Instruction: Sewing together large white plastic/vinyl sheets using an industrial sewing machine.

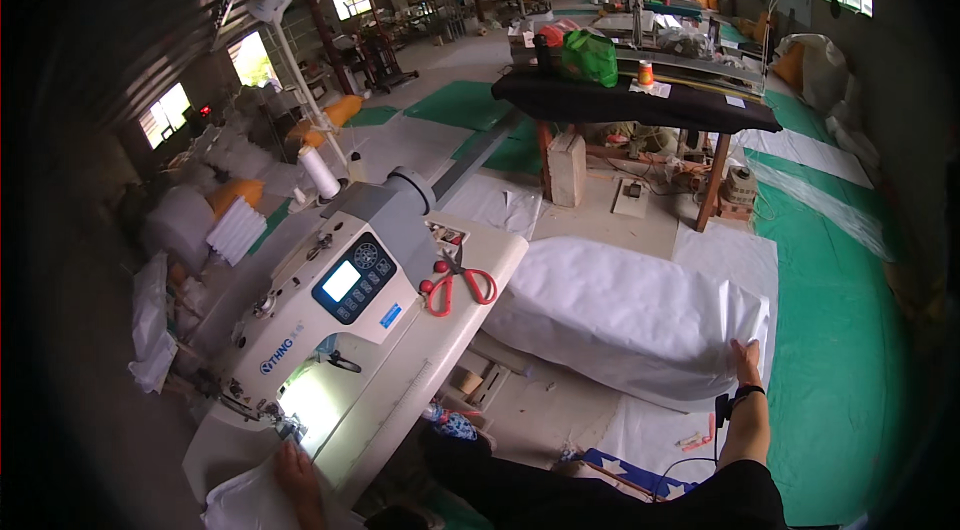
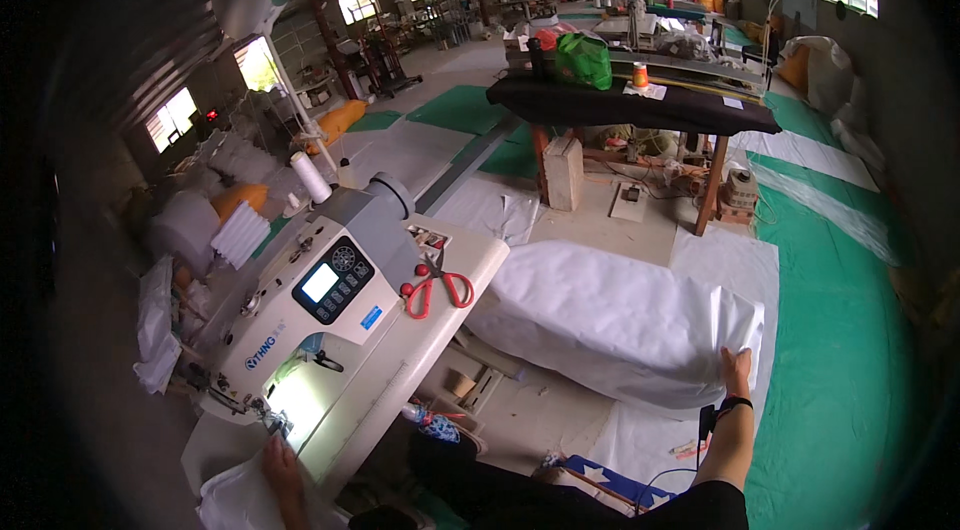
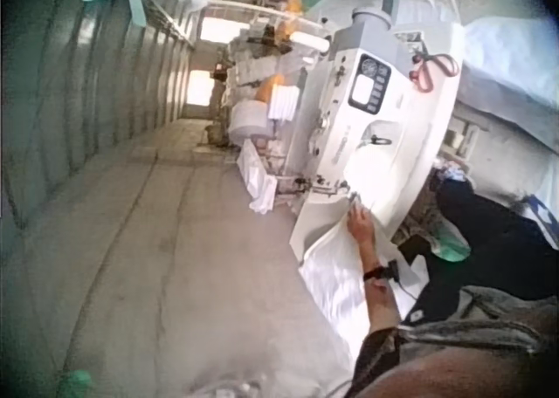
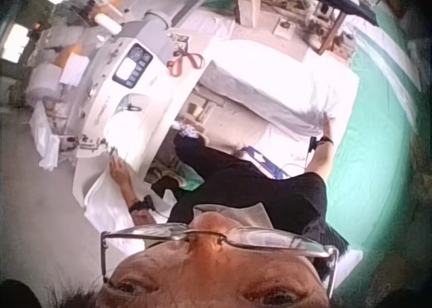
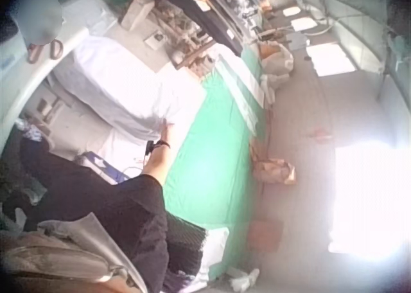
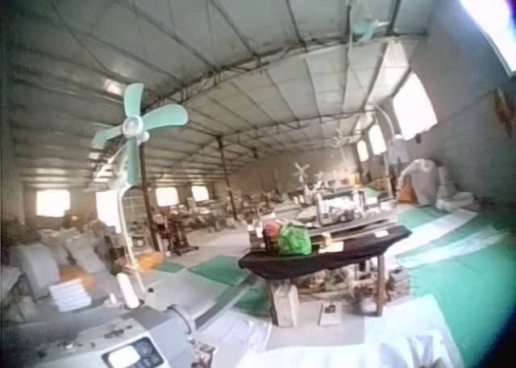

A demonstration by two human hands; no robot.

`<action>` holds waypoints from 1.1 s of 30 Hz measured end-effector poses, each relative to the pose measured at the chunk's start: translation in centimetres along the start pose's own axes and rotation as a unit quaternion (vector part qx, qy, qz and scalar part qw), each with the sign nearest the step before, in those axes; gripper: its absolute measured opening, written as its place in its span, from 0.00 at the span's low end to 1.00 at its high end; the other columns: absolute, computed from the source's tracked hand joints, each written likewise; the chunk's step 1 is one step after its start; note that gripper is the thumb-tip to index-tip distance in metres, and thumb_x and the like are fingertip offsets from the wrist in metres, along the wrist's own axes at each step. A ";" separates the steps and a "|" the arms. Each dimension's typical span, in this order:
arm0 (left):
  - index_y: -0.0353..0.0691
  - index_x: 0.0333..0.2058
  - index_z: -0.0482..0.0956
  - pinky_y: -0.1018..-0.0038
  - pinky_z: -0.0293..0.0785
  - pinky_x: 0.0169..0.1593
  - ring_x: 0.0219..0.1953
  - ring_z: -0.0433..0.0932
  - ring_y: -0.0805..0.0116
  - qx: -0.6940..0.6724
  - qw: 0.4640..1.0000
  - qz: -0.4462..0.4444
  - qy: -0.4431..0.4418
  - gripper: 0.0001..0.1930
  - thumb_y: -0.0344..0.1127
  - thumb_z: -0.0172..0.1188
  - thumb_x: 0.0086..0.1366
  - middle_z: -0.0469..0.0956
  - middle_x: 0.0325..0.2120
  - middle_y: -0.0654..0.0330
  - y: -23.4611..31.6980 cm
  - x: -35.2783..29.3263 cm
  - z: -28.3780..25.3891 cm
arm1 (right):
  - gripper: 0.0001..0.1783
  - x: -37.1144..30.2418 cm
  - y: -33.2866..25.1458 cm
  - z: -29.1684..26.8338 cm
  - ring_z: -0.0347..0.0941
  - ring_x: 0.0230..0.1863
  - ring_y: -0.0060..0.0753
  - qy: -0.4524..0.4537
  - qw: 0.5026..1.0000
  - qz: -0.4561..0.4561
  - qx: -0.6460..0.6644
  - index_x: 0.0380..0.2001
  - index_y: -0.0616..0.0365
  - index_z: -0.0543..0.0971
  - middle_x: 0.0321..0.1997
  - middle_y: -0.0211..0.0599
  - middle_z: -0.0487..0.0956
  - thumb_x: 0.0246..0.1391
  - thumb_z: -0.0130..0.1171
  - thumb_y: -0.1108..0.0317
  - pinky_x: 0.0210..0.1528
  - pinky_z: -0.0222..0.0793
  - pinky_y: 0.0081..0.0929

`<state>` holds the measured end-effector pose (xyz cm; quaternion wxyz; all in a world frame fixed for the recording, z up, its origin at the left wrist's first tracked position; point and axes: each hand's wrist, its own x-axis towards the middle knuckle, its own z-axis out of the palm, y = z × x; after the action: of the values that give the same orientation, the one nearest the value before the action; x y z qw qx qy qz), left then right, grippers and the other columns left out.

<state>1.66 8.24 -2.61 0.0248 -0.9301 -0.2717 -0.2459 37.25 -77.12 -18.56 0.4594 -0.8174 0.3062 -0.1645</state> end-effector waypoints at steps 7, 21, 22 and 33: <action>0.32 0.49 0.72 0.55 0.59 0.57 0.53 0.66 0.44 -0.025 0.999 -0.031 -0.004 0.20 0.38 0.49 0.61 0.70 0.51 0.46 0.3 -0.3 -0.1 | 0.28 -1.2 -1.2 -0.5 0.72 0.26 0.36 -0.100 0.986 0.112 0.067 0.42 0.70 0.69 0.29 0.45 0.76 0.43 0.65 0.60 0.27 0.67 0.34; 0.30 0.53 0.66 0.55 0.55 0.59 0.55 0.64 0.45 -0.074 0.991 -0.106 0.018 0.22 0.40 0.44 0.66 0.68 0.51 0.43 -0.5 -1.0 0.7 | 0.18 2.7 -1.1 3.3 0.70 0.24 0.32 -0.157 0.960 0.085 0.217 0.45 0.52 0.65 0.27 0.37 0.74 0.48 0.51 0.75 0.20 0.66 0.27; 0.29 0.54 0.65 0.56 0.56 0.59 0.54 0.65 0.45 -0.081 0.990 -0.091 0.072 0.23 0.40 0.44 0.66 0.69 0.51 0.42 -0.3 -1.0 0.3 | 0.20 2.7 -1.8 3.3 0.70 0.23 0.31 -0.154 0.960 0.082 0.217 0.46 0.51 0.65 0.27 0.36 0.73 0.48 0.50 0.75 0.20 0.66 0.26; 0.35 0.55 0.64 0.68 0.65 0.53 0.52 0.69 0.59 -0.370 0.928 0.016 -0.032 0.24 0.26 0.56 0.58 0.71 0.50 0.52 20.6 4.1 -6.5 | 0.20 -8.6 -18.9 14.1 0.65 0.20 0.28 -0.143 0.658 -0.739 -0.024 0.50 0.66 0.68 0.20 0.29 0.68 0.54 0.47 0.69 0.20 0.60 0.20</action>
<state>12.43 -8.44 6.82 -0.3263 -0.8848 -0.1470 -0.2984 45.11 -55.03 -9.72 0.2046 -0.7983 -0.4648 -0.3236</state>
